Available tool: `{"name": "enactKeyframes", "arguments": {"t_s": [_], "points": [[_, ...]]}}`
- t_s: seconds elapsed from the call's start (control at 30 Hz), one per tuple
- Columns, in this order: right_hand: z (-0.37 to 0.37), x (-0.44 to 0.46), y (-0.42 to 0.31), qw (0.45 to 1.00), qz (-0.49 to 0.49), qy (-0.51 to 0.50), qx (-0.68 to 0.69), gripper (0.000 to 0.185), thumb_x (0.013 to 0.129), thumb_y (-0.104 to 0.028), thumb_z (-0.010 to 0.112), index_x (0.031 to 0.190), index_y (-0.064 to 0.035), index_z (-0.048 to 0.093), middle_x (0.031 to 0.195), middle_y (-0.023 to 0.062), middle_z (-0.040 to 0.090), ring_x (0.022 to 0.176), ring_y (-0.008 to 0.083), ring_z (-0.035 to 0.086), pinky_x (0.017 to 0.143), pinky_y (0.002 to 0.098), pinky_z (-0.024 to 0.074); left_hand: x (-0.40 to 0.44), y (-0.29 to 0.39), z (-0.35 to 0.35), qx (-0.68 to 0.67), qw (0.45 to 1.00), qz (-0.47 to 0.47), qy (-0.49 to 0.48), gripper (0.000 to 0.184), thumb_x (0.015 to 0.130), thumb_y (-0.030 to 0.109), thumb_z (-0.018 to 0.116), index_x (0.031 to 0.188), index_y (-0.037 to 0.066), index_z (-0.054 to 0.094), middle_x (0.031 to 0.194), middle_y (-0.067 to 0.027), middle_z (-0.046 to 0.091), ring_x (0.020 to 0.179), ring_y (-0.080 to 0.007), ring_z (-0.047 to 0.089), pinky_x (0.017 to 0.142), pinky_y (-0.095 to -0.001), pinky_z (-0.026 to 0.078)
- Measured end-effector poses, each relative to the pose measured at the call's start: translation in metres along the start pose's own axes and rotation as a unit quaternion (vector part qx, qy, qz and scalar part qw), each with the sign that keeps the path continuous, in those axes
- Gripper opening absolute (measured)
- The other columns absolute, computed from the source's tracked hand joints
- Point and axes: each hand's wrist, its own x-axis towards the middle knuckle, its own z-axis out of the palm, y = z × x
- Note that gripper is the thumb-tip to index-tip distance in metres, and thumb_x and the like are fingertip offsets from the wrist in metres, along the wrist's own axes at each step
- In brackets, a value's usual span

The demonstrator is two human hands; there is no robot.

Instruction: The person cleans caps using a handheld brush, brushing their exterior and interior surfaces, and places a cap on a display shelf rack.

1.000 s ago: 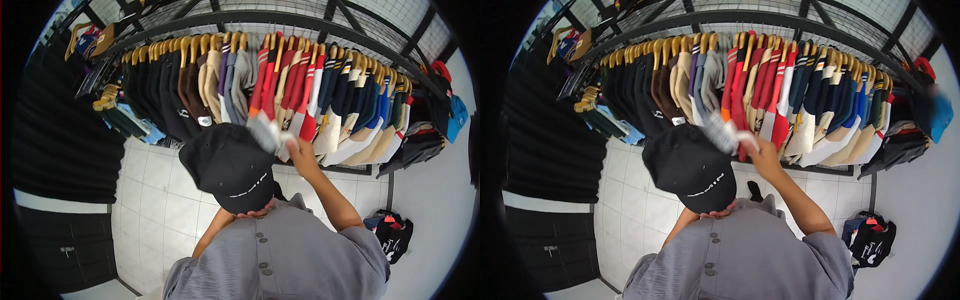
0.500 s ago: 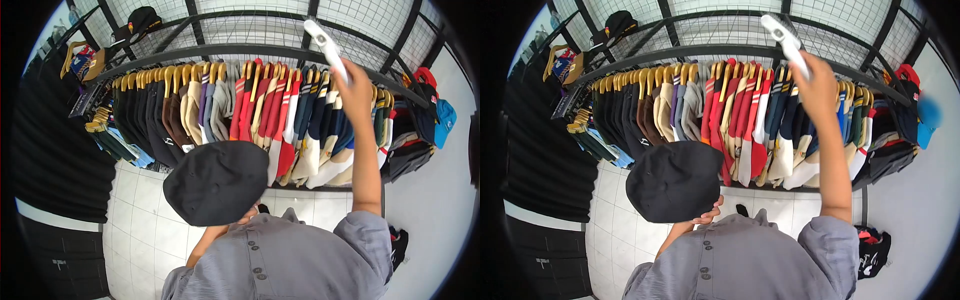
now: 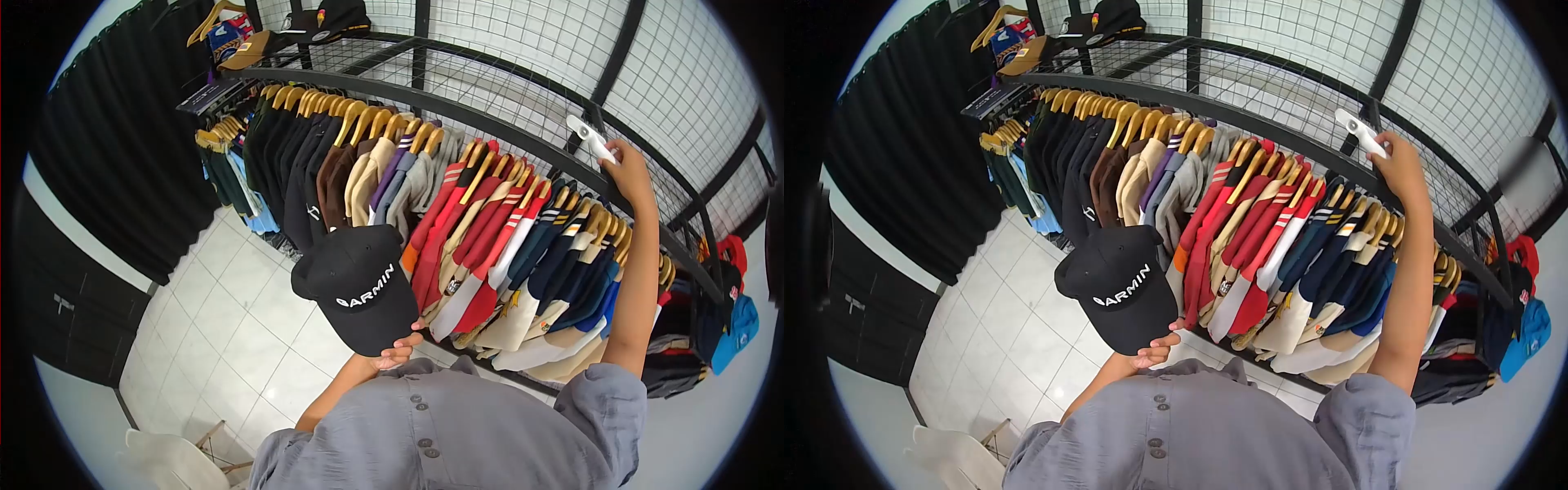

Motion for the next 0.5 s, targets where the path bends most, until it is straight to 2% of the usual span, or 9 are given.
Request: {"name": "enactKeyframes", "arguments": {"t_s": [0.1, 0.13, 0.23, 0.27, 0.3, 0.33, 0.4, 0.43, 0.5], "points": [[0.003, -0.008, -0.007, 0.995, -0.071, 0.072, -0.014, 0.028, 0.075, -0.019, 0.07, 0.095, -0.003, 0.06, 0.078, 0.0142, 0.06, 0.071, 0.0278, 0.057, 0.068, 0.036, 0.0449, 0.004, -0.002, 0.013, 0.01, 0.998, 0.04, 0.052, 0.021, 0.094, 0.024, 0.032, 0.1, 0.004, 0.035, 0.067, -0.0076, 0.04, 0.038, -0.0134, 0.04, 0.036, -0.0258, 0.034], [0.01, -0.011, -0.009, 0.943, -0.211, 0.228, -0.121, 0.023, 0.078, -0.018, 0.068, 0.093, -0.0027, 0.059, 0.083, 0.0144, 0.06, 0.076, 0.0277, 0.058, 0.071, 0.0362, 0.0448, 0.004, -0.001, 0.017, 0.023, 0.995, 0.046, 0.085, 0.021, 0.094, 0.024, 0.031, 0.1, 0.004, 0.036, 0.066, -0.0077, 0.04, 0.038, -0.0135, 0.041, 0.036, -0.0256, 0.034], [0.033, -0.042, -0.069, 0.908, -0.2, 0.368, 0.013, 0.018, 0.08, -0.014, 0.065, 0.093, -0.0021, 0.06, 0.086, 0.0135, 0.06, 0.08, 0.0275, 0.057, 0.074, 0.0367, 0.0445, 0.008, 0.007, 0.029, 0.076, 0.993, 0.035, 0.089, 0.023, 0.095, 0.025, 0.03, 0.099, 0.003, 0.038, 0.066, -0.0081, 0.041, 0.038, -0.0134, 0.041, 0.035, -0.0248, 0.036], [0.059, -0.065, -0.085, 0.922, -0.124, 0.321, 0.175, 0.016, 0.08, -0.01, 0.063, 0.093, -0.0017, 0.06, 0.087, 0.0117, 0.06, 0.08, 0.0273, 0.057, 0.074, 0.0376, 0.0453, 0.013, 0.008, 0.032, 0.072, 0.993, 0.044, 0.084, 0.023, 0.095, 0.025, 0.03, 0.099, 0.003, 0.038, 0.066, -0.0081, 0.041, 0.038, -0.0134, 0.041, 0.035, -0.0248, 0.036], [0.076, -0.085, -0.102, 0.91, -0.228, 0.304, 0.165, 0.015, 0.078, -0.009, 0.063, 0.092, -0.0029, 0.062, 0.083, 0.0094, 0.061, 0.075, 0.0259, 0.058, 0.069, 0.0371, 0.0466, 0.017, 0.011, 0.036, 0.098, 0.992, 0.024, 0.078, 0.025, 0.095, 0.026, 0.028, 0.097, 0.004, 0.038, 0.065, -0.0082, 0.041, 0.036, -0.0136, 0.039, 0.035, -0.0244, 0.035], [0.099, -0.106, -0.114, 0.927, -0.26, 0.203, 0.18, 0.017, 0.077, -0.01, 0.063, 0.093, -0.0047, 0.061, 0.082, 0.0078, 0.061, 0.074, 0.0245, 0.058, 0.068, 0.0358, 0.0463, 0.02, 0.016, 0.04, 0.126, 0.989, 0.001, 0.073, 0.026, 0.095, 0.028, 0.027, 0.095, 0.004, 0.038, 0.065, -0.0083, 0.04, 0.034, -0.0138, 0.037, 0.035, -0.024, 0.035], [0.128, -0.141, -0.15, 0.958, -0.162, -0.085, 0.222, 0.041, 0.075, -0.023, 0.072, 0.111, -0.0087, 0.058, 0.087, 0.0077, 0.061, 0.081, 0.0242, 0.057, 0.076, 0.0342, 0.045, 0.028, 0.023, 0.044, 0.099, 0.994, -0.041, 0.008, 0.027, 0.095, 0.027, 0.03, 0.101, 0.003, 0.041, 0.073, -0.0104, 0.047, 0.044, -0.0168, 0.047, 0.044, -0.026, 0.042], [0.155, -0.151, -0.157, 0.933, -0.146, -0.15, 0.293, 0.055, 0.075, -0.032, 0.073, 0.119, -0.0068, 0.053, 0.09, 0.0093, 0.061, 0.087, 0.0232, 0.058, 0.08, 0.0341, 0.0445, 0.032, 0.027, 0.045, 0.075, 0.992, -0.086, -0.056, 0.029, 0.095, 0.026, 0.034, 0.107, 0.002, 0.043, 0.081, -0.0125, 0.053, 0.054, -0.0198, 0.056, 0.053, -0.028, 0.05], [0.222, -0.167, -0.16, 0.777, -0.056, -0.341, 0.525, 0.055, 0.082, -0.031, 0.069, 0.122, 0.0002, 0.048, 0.107, 0.0105, 0.06, 0.101, 0.0185, 0.055, 0.088, 0.029, 0.0421, 0.036, 0.034, 0.047, 0.046, 0.987, -0.105, -0.114, 0.029, 0.095, 0.025, 0.035, 0.109, 0.002, 0.043, 0.085, -0.0128, 0.054, 0.059, -0.0201, 0.057, 0.057, -0.0286, 0.05]]}}
